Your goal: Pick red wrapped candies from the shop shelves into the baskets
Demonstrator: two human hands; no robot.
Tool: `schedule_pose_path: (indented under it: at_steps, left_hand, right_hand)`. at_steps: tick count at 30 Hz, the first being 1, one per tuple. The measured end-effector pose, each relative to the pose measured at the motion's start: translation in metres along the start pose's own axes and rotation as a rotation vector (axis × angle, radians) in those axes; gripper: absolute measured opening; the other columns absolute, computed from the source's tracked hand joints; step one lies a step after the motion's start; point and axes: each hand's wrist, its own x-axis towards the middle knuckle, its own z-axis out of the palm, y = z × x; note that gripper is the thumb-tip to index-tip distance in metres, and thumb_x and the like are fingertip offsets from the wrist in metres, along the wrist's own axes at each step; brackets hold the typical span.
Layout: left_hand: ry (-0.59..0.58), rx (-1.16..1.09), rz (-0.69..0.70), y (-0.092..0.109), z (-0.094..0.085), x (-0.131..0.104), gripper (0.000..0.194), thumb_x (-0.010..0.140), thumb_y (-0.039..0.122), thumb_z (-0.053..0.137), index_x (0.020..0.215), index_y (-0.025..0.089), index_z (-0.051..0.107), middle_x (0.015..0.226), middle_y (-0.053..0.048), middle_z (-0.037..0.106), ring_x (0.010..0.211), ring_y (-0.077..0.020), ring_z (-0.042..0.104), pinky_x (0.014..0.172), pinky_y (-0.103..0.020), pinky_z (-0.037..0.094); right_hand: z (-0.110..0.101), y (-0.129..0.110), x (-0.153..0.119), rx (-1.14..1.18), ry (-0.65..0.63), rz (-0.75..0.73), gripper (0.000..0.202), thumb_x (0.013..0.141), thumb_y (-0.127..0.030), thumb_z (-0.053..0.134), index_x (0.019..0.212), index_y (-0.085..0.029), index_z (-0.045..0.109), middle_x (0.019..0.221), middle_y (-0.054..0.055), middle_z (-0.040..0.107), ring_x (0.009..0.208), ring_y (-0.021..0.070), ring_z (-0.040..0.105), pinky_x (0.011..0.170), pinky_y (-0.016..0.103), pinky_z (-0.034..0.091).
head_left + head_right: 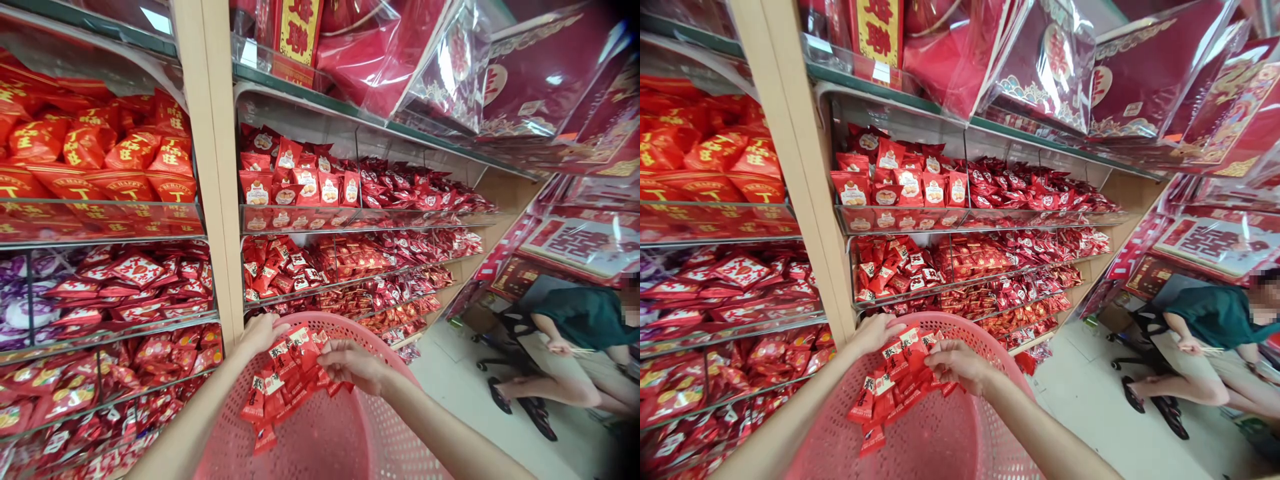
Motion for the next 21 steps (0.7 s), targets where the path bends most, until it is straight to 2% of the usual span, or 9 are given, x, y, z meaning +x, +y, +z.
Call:
schedule_pose_path:
  at_steps: [4, 10, 13, 16, 19, 21]
  left_hand:
    - [0.013, 0.005, 0.015, -0.002, 0.002, 0.001, 0.045, 0.079, 0.061, 0.035, 0.078, 0.022, 0.058, 0.083, -0.005, 0.066, 0.082, -0.0216, 0.061, 0.063, -0.025, 0.038]
    - [0.02, 0.031, 0.062, -0.004, 0.003, 0.002, 0.044, 0.081, 0.058, 0.033, 0.079, 0.022, 0.058, 0.082, -0.005, 0.066, 0.081, -0.0218, 0.062, 0.062, -0.025, 0.038]
    - [0.019, 0.03, 0.058, -0.002, 0.002, 0.001, 0.043, 0.081, 0.057, 0.034, 0.079, 0.022, 0.058, 0.082, -0.005, 0.066, 0.081, -0.0218, 0.062, 0.062, -0.025, 0.038]
    - [0.016, 0.025, 0.05, -0.001, 0.001, 0.0, 0.041, 0.081, 0.056, 0.035, 0.079, 0.022, 0.058, 0.082, -0.005, 0.067, 0.081, -0.022, 0.062, 0.062, -0.025, 0.038]
    - [0.012, 0.022, 0.03, -0.001, 0.002, 0.0, 0.043, 0.08, 0.058, 0.035, 0.078, 0.022, 0.058, 0.082, -0.004, 0.066, 0.082, -0.0225, 0.062, 0.061, -0.025, 0.037]
    - [0.008, 0.019, 0.019, -0.001, 0.002, 0.001, 0.045, 0.08, 0.06, 0.034, 0.077, 0.022, 0.058, 0.081, -0.004, 0.066, 0.083, -0.023, 0.062, 0.061, -0.025, 0.036]
  right_hand:
    - [-0.007, 0.005, 0.007, 0.053, 0.005, 0.071, 0.021, 0.059, -0.021, 0.07, 0.065, -0.014, 0.052, 0.052, -0.006, 0.052, 0.043, 0.0049, 0.047, 0.043, 0.016, 0.035]
    - [-0.013, 0.004, 0.02, 0.111, 0.011, 0.177, 0.011, 0.071, -0.02, 0.061, 0.067, -0.01, 0.057, 0.056, -0.003, 0.055, 0.043, 0.0035, 0.047, 0.044, 0.015, 0.036]
    - [-0.01, 0.004, 0.027, 0.145, 0.009, 0.175, 0.013, 0.074, -0.02, 0.059, 0.065, -0.011, 0.056, 0.057, -0.004, 0.056, 0.042, 0.0026, 0.046, 0.045, 0.015, 0.036]
    - [-0.007, 0.006, 0.032, 0.168, 0.062, 0.141, 0.011, 0.076, -0.021, 0.057, 0.07, -0.012, 0.056, 0.056, -0.004, 0.057, 0.041, 0.0024, 0.046, 0.045, 0.014, 0.035]
    - [-0.005, 0.009, 0.033, 0.084, 0.117, 0.099, 0.014, 0.078, -0.027, 0.055, 0.076, -0.013, 0.057, 0.058, -0.002, 0.06, 0.041, 0.0037, 0.047, 0.043, 0.014, 0.035]
    - [-0.005, 0.012, 0.031, -0.105, 0.166, 0.055, 0.026, 0.081, -0.038, 0.05, 0.073, -0.013, 0.055, 0.055, 0.0, 0.059, 0.039, 0.0059, 0.048, 0.041, 0.016, 0.033]
